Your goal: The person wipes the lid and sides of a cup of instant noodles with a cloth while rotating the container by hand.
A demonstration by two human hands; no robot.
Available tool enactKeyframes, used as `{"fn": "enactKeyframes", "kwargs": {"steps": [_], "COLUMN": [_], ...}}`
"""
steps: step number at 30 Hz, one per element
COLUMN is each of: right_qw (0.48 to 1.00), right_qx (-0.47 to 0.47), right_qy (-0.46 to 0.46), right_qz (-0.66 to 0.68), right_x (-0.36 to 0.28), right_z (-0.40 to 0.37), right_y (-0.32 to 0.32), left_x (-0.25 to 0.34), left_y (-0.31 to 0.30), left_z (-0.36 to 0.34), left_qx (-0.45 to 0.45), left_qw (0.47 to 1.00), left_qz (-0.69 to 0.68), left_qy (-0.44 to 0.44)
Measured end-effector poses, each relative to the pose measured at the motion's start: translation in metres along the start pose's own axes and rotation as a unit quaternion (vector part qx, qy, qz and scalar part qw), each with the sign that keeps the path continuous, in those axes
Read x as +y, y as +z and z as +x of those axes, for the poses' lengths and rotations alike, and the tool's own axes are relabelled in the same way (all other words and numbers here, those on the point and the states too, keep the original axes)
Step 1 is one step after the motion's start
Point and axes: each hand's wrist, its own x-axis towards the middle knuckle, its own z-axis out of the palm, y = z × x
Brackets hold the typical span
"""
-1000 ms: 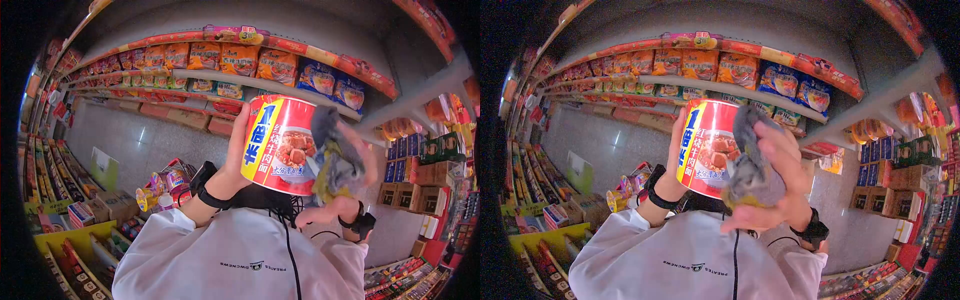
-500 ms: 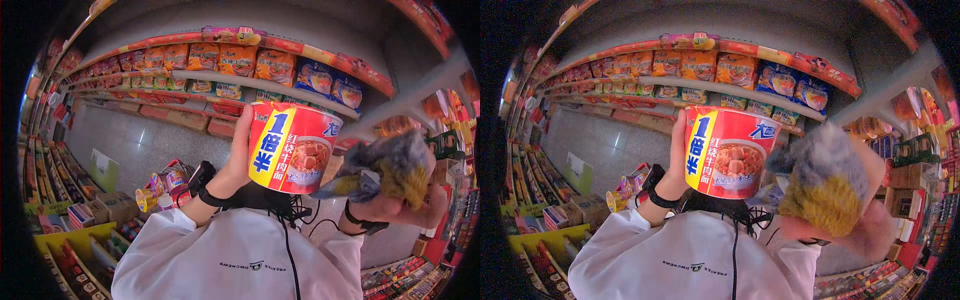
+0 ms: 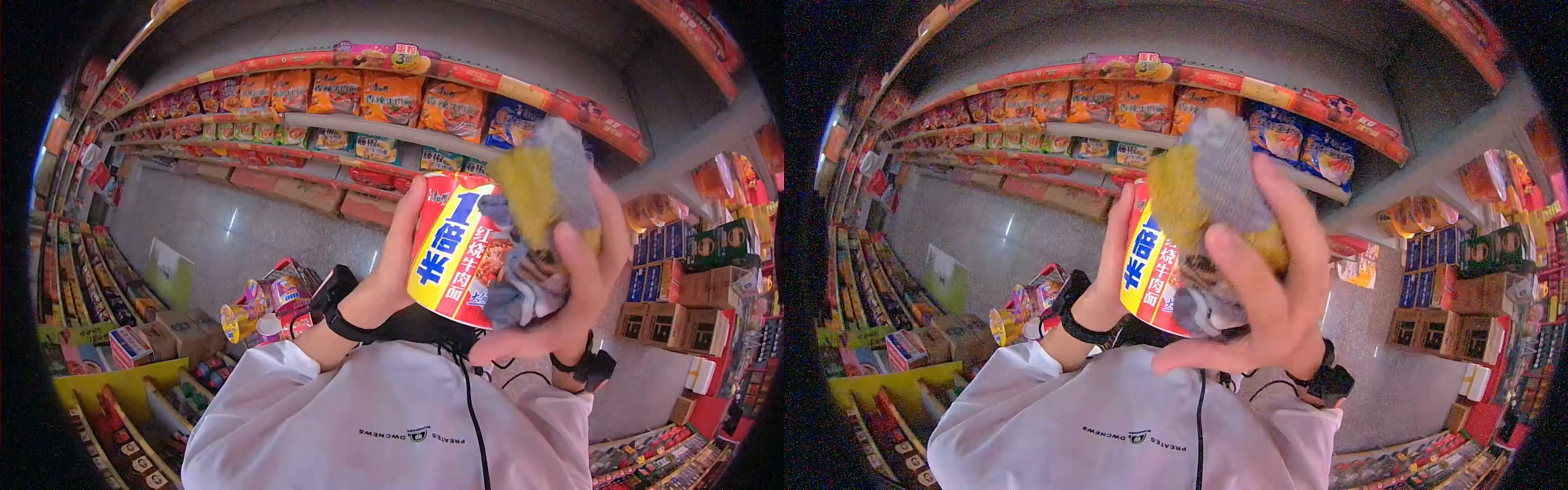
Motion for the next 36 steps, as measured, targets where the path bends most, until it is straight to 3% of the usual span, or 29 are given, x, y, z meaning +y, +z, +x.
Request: {"fn": "enactKeyframes", "kwargs": {"steps": [4,9,11,12,16,20,23,26,29,30,31,33,36], "right_qw": [0.996,0.997,0.993,0.986,0.983,0.989,0.976,0.924,0.837,0.809,0.809,0.842,0.933], "right_qx": [-0.040,-0.004,0.076,0.142,0.177,0.149,0.214,0.346,0.463,0.515,0.515,0.385,0.247], "right_qy": [0.017,-0.019,-0.053,-0.015,0.029,-0.018,0.019,-0.034,-0.082,-0.140,-0.140,-0.121,-0.086], "right_qz": [0.084,0.074,0.076,0.087,0.039,0.019,-0.038,-0.161,-0.278,-0.246,-0.247,-0.357,-0.247], "right_x": [0.004,0.020,0.029,0.017,0.011,0.011,0.007,0.015,0.027,0.037,0.035,0.026,0.006], "right_z": [-0.024,-0.041,-0.042,-0.030,-0.040,-0.017,-0.016,-0.005,0.016,0.035,0.029,0.011,-0.003], "right_y": [-0.002,-0.004,-0.003,0.002,-0.011,-0.017,-0.016,-0.025,-0.034,-0.030,-0.033,-0.041,-0.026], "left_x": [0.000,-0.002,-0.001,0.000,-0.002,-0.008,-0.010,-0.014,-0.018,-0.019,-0.019,-0.019,-0.013], "left_y": [-0.010,-0.004,-0.002,-0.007,-0.005,-0.008,-0.006,-0.007,-0.009,-0.008,-0.007,-0.007,-0.007], "left_z": [0.003,0.007,0.007,0.008,0.008,0.010,0.007,0.007,0.008,0.007,0.008,0.008,0.009], "left_qx": [-0.026,-0.034,-0.014,-0.033,-0.040,-0.032,-0.015,-0.006,-0.002,-0.009,-0.016,-0.010,-0.003], "left_qw": [0.999,0.998,0.999,0.998,0.997,0.998,0.999,0.999,0.999,0.999,0.998,0.998,0.999], "left_qz": [-0.023,-0.046,-0.032,-0.037,-0.052,-0.036,0.008,0.015,0.019,0.020,0.021,0.003,0.011], "left_qy": [-0.016,-0.030,-0.026,-0.038,-0.044,-0.047,-0.034,-0.039,-0.050,-0.050,-0.049,-0.059,-0.040]}}
